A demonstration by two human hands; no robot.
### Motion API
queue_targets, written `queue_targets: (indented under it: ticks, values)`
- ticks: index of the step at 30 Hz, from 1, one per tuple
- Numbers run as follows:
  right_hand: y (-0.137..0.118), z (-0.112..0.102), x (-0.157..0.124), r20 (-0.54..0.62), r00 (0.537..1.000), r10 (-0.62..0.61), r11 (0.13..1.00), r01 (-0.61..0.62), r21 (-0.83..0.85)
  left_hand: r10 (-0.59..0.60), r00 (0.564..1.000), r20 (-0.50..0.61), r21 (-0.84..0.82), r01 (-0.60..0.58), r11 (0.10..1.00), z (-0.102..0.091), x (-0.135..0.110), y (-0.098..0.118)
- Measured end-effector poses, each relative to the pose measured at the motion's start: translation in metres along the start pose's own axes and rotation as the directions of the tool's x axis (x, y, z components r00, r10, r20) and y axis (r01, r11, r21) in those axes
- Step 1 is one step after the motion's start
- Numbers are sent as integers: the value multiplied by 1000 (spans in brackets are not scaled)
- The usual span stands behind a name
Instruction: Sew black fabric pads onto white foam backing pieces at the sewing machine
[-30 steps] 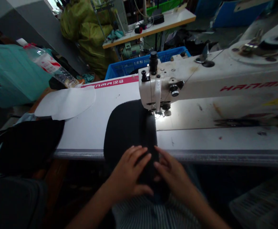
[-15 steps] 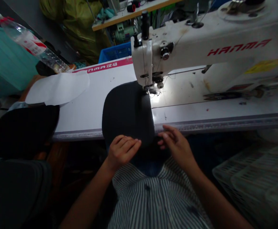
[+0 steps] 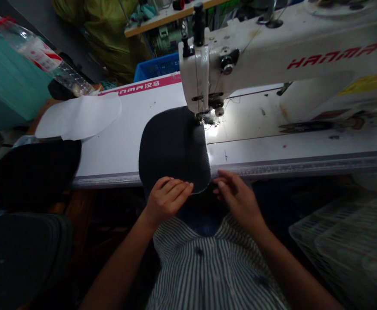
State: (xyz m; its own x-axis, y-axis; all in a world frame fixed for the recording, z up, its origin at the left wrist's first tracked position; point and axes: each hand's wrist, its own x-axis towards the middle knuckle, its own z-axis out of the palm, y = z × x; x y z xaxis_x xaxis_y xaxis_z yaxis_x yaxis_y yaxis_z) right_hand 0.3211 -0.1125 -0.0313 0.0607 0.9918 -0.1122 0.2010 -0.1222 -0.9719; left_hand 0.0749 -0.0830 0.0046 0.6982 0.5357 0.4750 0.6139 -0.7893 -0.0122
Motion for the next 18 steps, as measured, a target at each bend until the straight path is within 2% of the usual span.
queue_targets:
  ticks: [1, 2, 4, 6, 8, 10, 12, 14, 16, 18]
  values:
    - [0, 0, 0, -6, 992, -124, 985, 123, -122, 6, 1000, -12, 4, -6, 1000, 0, 0, 0]
    - [0, -1, 0, 10, 963, -269, 929, 262, -262, 15, 1000, -16, 5, -15, 1000, -1, -1, 0]
    - [-3, -1, 2, 117, 844, -524, 693, 503, -516, 28, 1000, -14, 5, -28, 1000, -2, -2, -1]
    - [-6, 1, 5, 244, 720, -650, 438, 617, -653, 34, 999, 7, 5, -34, 999, -5, -2, -1]
    - [-8, 4, 10, 307, 651, -695, 290, 644, -708, 36, 998, 51, -19, -35, 999, -7, 0, -3]
    - [-8, 8, 13, 320, 627, -711, 248, 649, -720, 3, 997, 82, -97, 5, 995, -8, 7, -7]
    - [-8, 11, 15, 325, 622, -712, 252, 658, -709, -87, 990, 111, -166, 105, 980, -4, 17, -14]
    - [-8, 12, 14, 324, 622, -713, 264, 667, -697, -176, 971, 160, -161, 202, 966, 4, 29, -22]
    - [-8, 13, 13, 314, 619, -720, 276, 670, -689, -190, 956, 224, -124, 221, 967, 17, 39, -29]
    - [-7, 14, 13, 300, 616, -729, 287, 672, -683, -150, 950, 273, -130, 191, 973, 30, 45, -34]
